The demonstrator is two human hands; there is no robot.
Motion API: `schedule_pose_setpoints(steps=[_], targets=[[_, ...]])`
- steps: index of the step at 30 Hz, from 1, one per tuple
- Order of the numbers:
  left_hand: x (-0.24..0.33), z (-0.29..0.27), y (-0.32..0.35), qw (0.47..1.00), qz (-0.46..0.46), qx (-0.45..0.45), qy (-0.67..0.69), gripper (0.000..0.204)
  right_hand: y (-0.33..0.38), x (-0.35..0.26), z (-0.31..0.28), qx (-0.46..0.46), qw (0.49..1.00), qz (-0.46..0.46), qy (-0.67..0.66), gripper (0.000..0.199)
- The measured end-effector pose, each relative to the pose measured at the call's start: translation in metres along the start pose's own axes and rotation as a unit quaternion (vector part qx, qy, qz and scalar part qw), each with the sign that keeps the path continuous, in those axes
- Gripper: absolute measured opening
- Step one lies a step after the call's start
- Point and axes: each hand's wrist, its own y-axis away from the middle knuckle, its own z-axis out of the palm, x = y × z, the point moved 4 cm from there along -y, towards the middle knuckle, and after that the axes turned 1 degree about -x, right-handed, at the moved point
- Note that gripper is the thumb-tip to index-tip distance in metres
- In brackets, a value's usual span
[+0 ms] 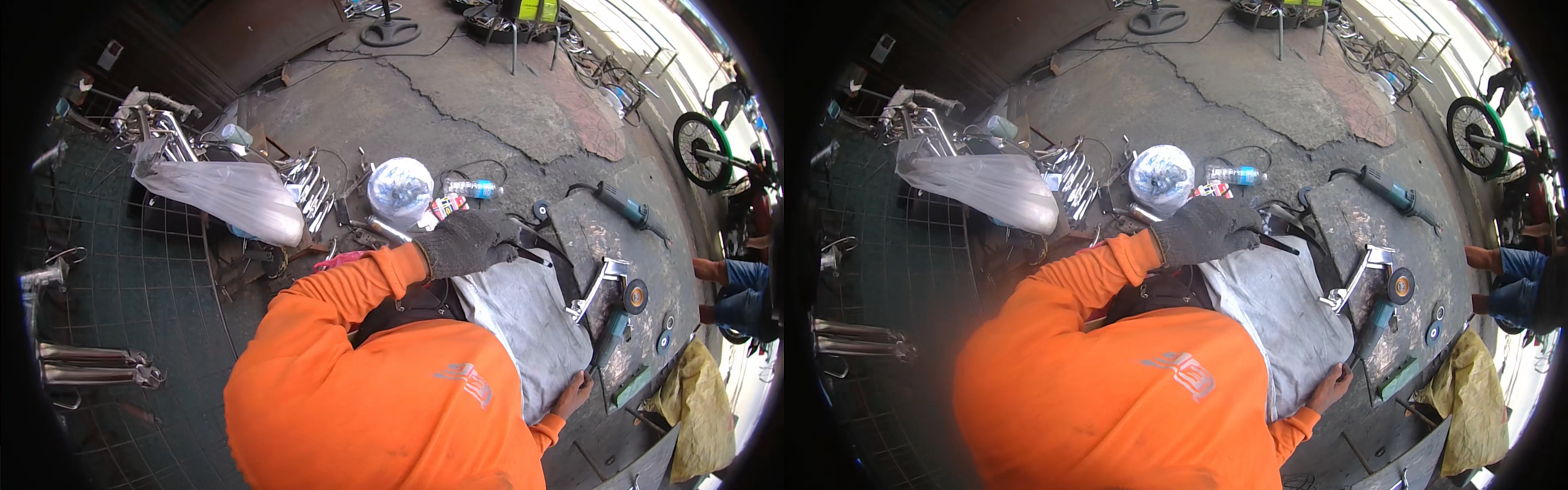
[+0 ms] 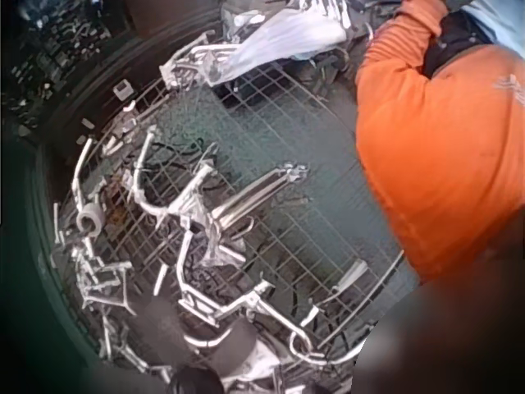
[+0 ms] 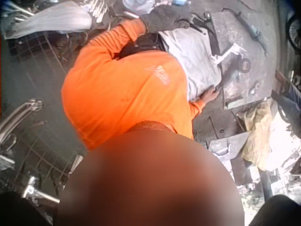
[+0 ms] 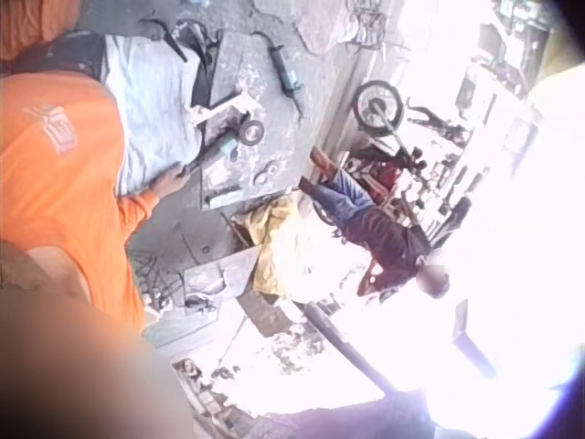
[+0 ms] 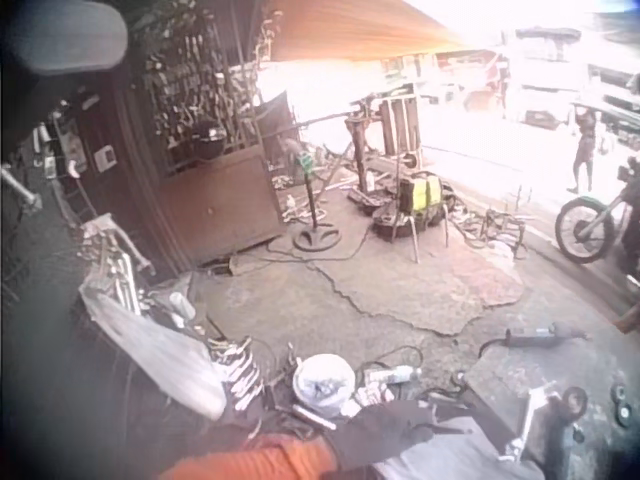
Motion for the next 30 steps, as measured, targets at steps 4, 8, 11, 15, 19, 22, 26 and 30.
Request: schedule_pose_setpoints(steps=[4,8,11,15,19,22,26,30], targets=[[-0.037,-0.019,0.035,0.987,-0.145,-0.033,-0.064,0.04,-0.016,-0.007,0.005,0.002,0.999,-0.04,0.019,0.042],[-0.059,-0.035,0.071,0.965,-0.24,-0.045,-0.092,0.041,-0.02,-0.017,0.014,0.007,0.984,-0.061,0.169,0.048],[-0.063,-0.055,0.09,0.949,-0.273,-0.01,-0.156,0.041,-0.033,-0.028,0.022,0.006,0.966,-0.1,0.239,0.051],[-0.06,-0.098,0.102,0.934,-0.321,0.055,-0.144,0.041,-0.061,-0.04,0.039,-0.03,0.963,-0.135,0.232,0.049],[-0.026,-0.166,0.113,0.888,-0.387,0.136,-0.206,0.045,-0.08,-0.039,0.062,-0.118,0.942,-0.089,0.3,0.047],[0.039,-0.239,0.137,0.884,-0.317,0.234,-0.253,0.043,-0.08,-0.038,0.063,-0.106,0.95,-0.088,0.282,0.049],[0.114,-0.336,0.203,0.799,-0.319,0.418,-0.294,0.04,-0.078,-0.037,0.063,-0.114,0.947,-0.09,0.285,0.05],[0.115,-0.409,0.24,0.779,-0.312,0.406,-0.363,0.04,-0.074,-0.033,0.066,-0.095,0.953,-0.096,0.271,0.051]])
